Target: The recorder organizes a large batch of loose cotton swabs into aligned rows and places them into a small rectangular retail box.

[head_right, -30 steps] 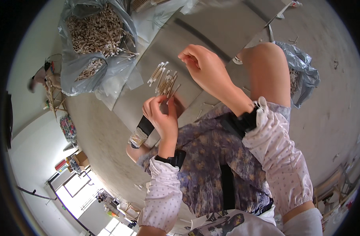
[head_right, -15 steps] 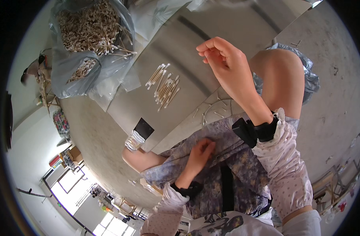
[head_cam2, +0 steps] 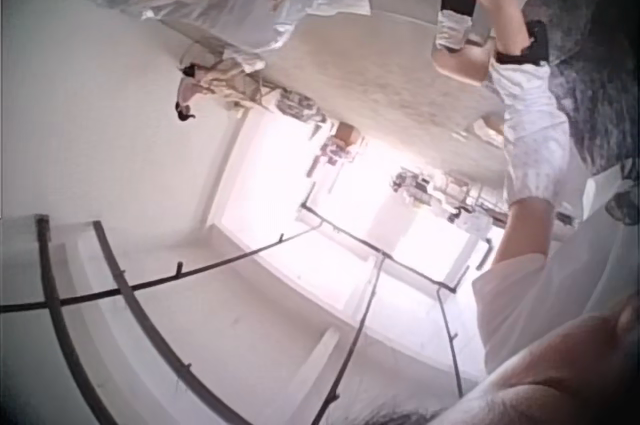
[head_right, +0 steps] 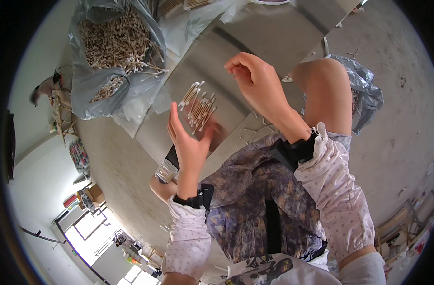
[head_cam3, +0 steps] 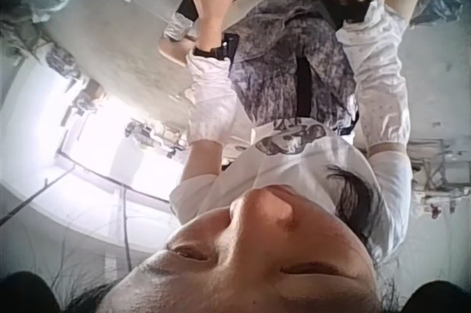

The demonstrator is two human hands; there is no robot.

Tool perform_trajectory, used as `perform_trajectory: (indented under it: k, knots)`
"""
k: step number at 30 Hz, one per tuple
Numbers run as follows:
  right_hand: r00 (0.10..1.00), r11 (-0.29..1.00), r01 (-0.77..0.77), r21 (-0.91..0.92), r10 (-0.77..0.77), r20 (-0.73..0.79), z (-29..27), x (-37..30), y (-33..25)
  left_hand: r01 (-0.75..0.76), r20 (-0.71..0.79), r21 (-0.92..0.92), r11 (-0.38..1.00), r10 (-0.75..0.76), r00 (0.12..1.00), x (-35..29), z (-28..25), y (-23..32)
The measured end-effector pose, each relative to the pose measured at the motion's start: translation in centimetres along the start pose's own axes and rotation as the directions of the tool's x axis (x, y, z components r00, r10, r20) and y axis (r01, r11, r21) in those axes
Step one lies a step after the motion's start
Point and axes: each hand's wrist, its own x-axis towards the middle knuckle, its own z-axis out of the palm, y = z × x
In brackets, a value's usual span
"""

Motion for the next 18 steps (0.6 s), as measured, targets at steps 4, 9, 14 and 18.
perform_trajectory:
  k: [4, 9, 14, 18]
  knots:
    - [1.0, 1.0, -0.003, 0.002, 0.003, 0.014, 0.5, -0.1, -0.5, -0.105, 0.016, 0.023, 0.994, 0.105, 0.994, 2.2, 0.5, -2.1]
    - [1.0, 1.0, 0.018, -0.003, -0.018, 0.015, 0.2, 0.0, -0.7, -0.135, 0.065, 0.002, 0.991, 0.135, 0.989, 3.4, 0.9, -1.1]
    - [1.0, 0.998, -0.011, -0.06, 0.012, 0.021, -0.2, -0.1, -0.8, -0.182, 0.096, 0.057, 0.982, 0.176, 0.98, 2.0, 1.7, 0.7]
    - [0.999, 0.997, -0.033, -0.066, 0.035, 0.018, -0.3, -0.1, -0.9, -0.122, 0.002, 0.072, 0.99, 0.122, 0.993, 1.1, 2.1, 1.5]
